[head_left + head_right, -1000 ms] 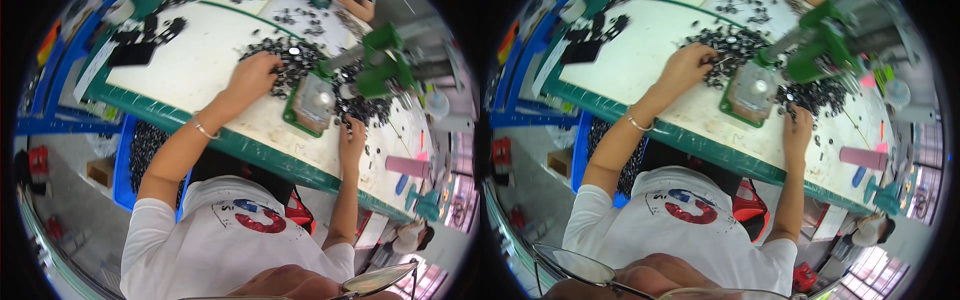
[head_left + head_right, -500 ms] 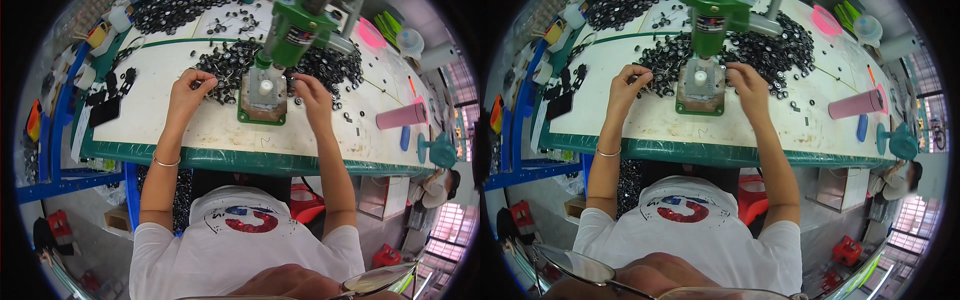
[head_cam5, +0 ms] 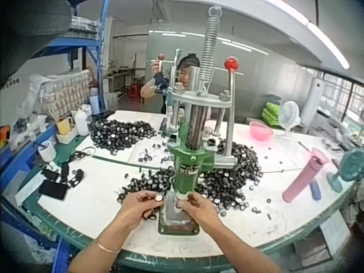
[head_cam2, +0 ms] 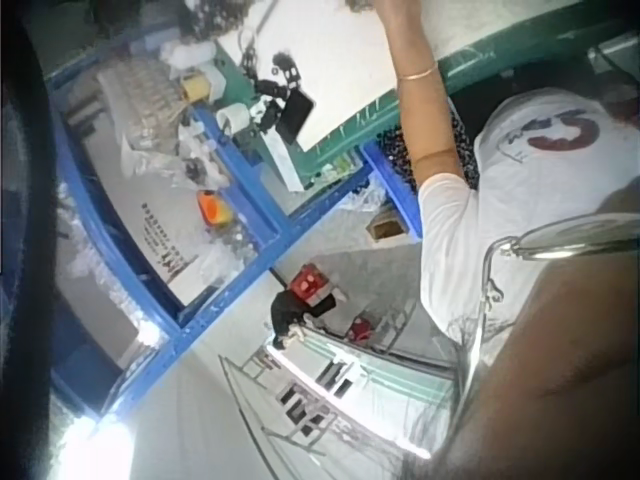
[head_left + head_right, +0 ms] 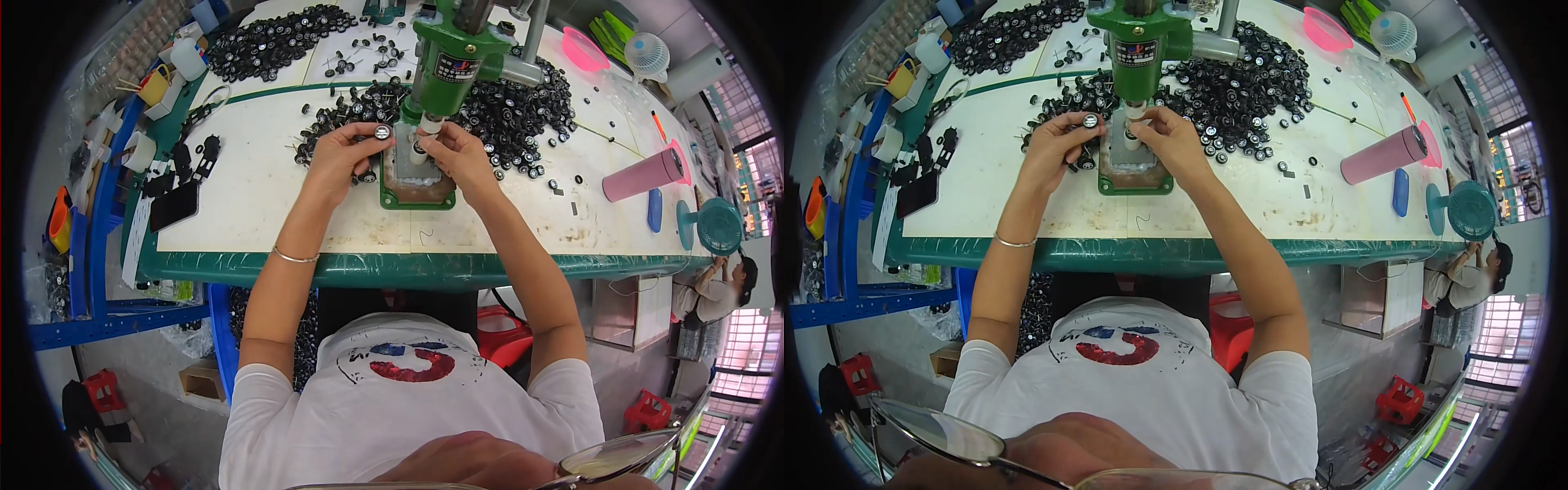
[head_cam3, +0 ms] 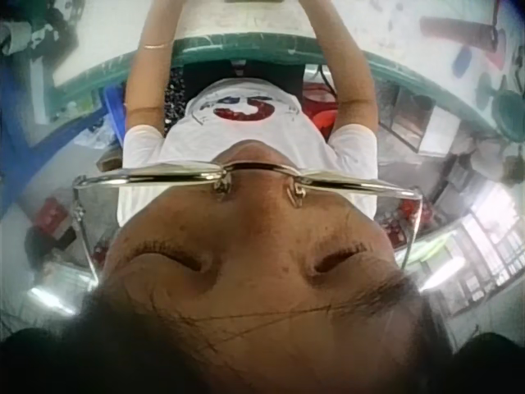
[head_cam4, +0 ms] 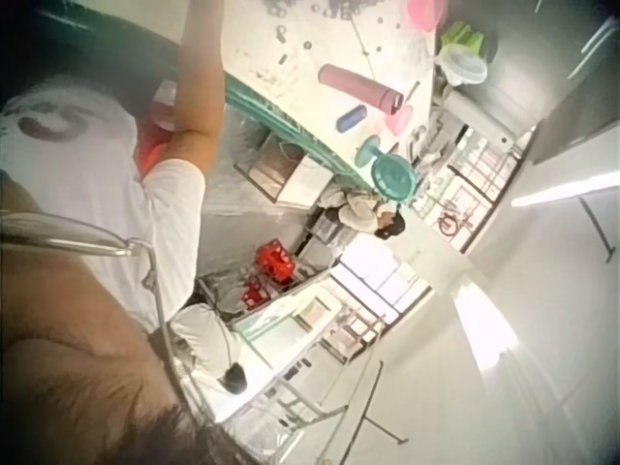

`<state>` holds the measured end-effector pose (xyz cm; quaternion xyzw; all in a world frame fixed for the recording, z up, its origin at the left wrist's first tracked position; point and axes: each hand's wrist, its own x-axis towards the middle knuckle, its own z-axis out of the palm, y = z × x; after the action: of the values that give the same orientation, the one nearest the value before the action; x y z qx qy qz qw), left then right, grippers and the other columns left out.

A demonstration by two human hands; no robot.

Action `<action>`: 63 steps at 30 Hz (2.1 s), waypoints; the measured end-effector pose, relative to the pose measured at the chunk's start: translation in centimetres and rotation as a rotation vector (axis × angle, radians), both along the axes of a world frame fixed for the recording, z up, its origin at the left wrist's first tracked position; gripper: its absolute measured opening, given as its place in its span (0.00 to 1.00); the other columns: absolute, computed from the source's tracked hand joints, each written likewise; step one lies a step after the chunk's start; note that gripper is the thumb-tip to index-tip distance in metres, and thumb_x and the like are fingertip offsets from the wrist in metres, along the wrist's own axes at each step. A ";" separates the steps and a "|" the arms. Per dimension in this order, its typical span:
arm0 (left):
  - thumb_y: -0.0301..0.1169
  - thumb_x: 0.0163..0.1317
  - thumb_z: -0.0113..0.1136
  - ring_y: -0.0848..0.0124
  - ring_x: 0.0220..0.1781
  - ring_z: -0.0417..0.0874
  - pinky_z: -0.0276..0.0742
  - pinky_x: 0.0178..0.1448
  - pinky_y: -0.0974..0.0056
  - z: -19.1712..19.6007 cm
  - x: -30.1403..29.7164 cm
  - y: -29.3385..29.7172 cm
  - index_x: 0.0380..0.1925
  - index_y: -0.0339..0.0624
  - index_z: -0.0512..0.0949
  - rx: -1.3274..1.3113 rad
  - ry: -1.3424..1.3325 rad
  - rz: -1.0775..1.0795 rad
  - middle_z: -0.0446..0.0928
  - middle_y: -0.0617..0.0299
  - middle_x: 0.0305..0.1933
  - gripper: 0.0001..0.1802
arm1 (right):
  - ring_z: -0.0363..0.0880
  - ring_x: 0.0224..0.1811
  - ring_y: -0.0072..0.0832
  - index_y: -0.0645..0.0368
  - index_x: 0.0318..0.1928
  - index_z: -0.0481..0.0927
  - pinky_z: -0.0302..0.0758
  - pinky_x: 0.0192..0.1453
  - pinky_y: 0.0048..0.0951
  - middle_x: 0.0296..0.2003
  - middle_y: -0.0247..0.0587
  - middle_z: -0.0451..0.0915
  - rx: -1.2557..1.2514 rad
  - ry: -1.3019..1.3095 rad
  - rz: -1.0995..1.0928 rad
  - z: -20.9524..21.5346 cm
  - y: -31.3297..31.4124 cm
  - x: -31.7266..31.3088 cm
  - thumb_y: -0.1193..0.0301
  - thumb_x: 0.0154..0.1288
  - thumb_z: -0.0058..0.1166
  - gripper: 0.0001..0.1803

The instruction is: The person sits at a workbench and repeatedly picks up small black cylindrical components and metal rings. They place the components into a green manual press machine and pull down a lever to assemble them. The finished parts are dropped into a blue bin below the table. The process is repeated continuously throughout the video.

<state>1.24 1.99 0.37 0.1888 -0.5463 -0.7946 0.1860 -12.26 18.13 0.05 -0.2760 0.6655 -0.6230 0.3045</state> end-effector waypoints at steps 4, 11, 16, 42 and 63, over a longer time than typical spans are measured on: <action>0.28 0.50 0.72 0.85 0.23 0.70 0.63 0.27 0.78 0.3 -1.2 1.9 0.36 0.38 0.85 -0.257 -0.138 0.061 0.81 0.66 0.29 0.13 | 0.62 0.21 0.11 0.62 0.52 0.76 0.55 0.24 0.14 0.24 0.23 0.70 -0.134 -0.187 -0.068 0.9 0.8 -0.8 0.65 0.69 0.54 0.16; 0.21 0.52 0.67 0.82 0.31 0.76 0.71 0.37 0.75 0.7 -3.5 3.3 0.32 0.36 0.84 -0.372 0.128 -0.011 0.81 0.68 0.31 0.06 | 0.66 0.20 0.15 0.61 0.47 0.77 0.62 0.21 0.19 0.23 0.28 0.72 -0.357 0.008 -0.291 7.1 2.6 -6.7 0.66 0.72 0.47 0.13; 0.19 0.53 0.66 0.80 0.35 0.79 0.73 0.43 0.73 0.8 -4.3 3.6 0.32 0.35 0.84 -0.226 0.129 -0.032 0.82 0.66 0.33 0.06 | 0.76 0.39 0.20 0.60 0.51 0.77 0.72 0.45 0.25 0.38 0.35 0.78 -0.509 0.307 -0.189 15.2 0.9 -11.0 0.59 0.69 0.52 0.19; 0.22 0.51 0.68 0.82 0.31 0.79 0.75 0.35 0.75 0.3 -4.1 2.8 0.31 0.36 0.84 -0.407 0.182 -0.032 0.81 0.67 0.32 0.06 | 0.49 0.12 0.12 0.50 0.23 0.65 0.46 0.14 0.19 0.14 0.21 0.57 -1.147 0.716 -0.046 20.5 1.3 -1.6 0.63 0.68 0.50 0.16; 0.33 0.65 0.54 0.67 0.37 0.78 0.80 0.40 0.61 0.8 0.2 -1.7 0.45 0.40 0.74 0.607 0.321 0.012 0.76 0.60 0.33 0.11 | 0.59 0.14 0.13 0.56 0.37 0.78 0.55 0.18 0.17 0.19 0.21 0.66 -0.606 0.272 -0.201 19.5 -3.0 -10.9 0.60 0.69 0.53 0.12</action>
<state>1.45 0.29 1.14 0.1114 -0.2478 -0.9393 0.2095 -23.19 15.18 19.54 -0.3675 0.5087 -0.7767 0.0543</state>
